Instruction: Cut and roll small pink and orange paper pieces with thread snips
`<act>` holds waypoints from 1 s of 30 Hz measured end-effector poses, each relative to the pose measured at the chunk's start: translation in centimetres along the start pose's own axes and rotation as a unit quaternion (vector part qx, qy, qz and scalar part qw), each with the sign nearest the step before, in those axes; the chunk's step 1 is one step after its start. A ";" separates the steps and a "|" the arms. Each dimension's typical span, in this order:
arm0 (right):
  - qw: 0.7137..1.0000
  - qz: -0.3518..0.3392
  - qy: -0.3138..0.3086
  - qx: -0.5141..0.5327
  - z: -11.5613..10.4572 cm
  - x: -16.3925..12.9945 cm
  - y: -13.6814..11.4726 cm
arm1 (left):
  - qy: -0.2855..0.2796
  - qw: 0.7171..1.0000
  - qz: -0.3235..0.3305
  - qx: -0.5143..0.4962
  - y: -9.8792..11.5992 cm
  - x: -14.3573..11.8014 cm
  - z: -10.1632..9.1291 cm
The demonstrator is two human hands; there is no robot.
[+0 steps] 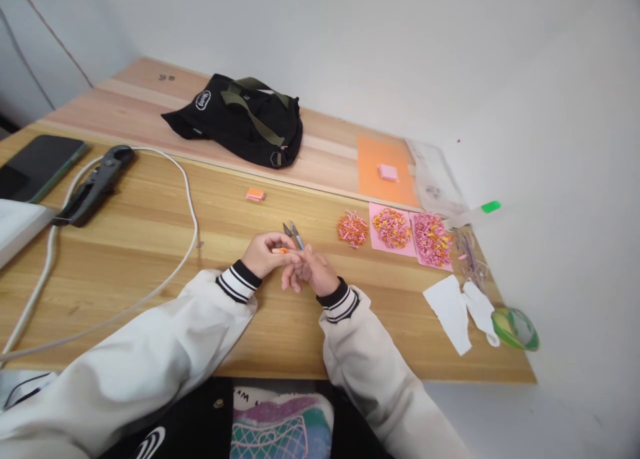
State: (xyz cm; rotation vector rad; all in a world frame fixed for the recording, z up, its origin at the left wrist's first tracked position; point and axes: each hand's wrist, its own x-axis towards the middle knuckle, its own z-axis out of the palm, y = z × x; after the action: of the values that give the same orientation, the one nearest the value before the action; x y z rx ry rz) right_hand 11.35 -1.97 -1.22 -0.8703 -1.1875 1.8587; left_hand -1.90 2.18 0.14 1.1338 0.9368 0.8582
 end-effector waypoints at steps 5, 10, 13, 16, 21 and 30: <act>1.000 0.005 -0.026 0.006 0.3 0.1 -0.1 | -0.009 0.999 -0.019 -0.029 -0.1 -0.1 0.1; 0.999 0.018 -0.030 -0.004 0.6 0.0 0.1 | -0.025 0.998 -0.011 -0.059 -0.7 -0.1 0.0; 0.999 0.010 -0.035 -0.014 0.8 0.0 0.1 | -0.044 0.995 -0.014 -0.085 -0.9 -0.1 0.0; 0.999 -0.008 -0.041 -0.034 0.9 0.0 0.2 | -0.054 0.991 -0.030 -0.116 -1.0 -0.1 0.1; 0.998 -0.030 -0.047 -0.041 0.9 0.1 0.6 | -0.067 0.982 -0.060 -0.166 -1.2 -0.2 0.4; 0.992 -0.031 -0.051 -0.112 1.1 0.0 0.7 | -0.125 0.968 -0.081 -0.201 -0.9 -0.5 0.6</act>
State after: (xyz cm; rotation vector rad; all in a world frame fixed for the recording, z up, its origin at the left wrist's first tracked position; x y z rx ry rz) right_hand 10.31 -2.65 -1.54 -0.8554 -1.4916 1.7606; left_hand -1.43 1.34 -0.59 0.7801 0.6018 0.7115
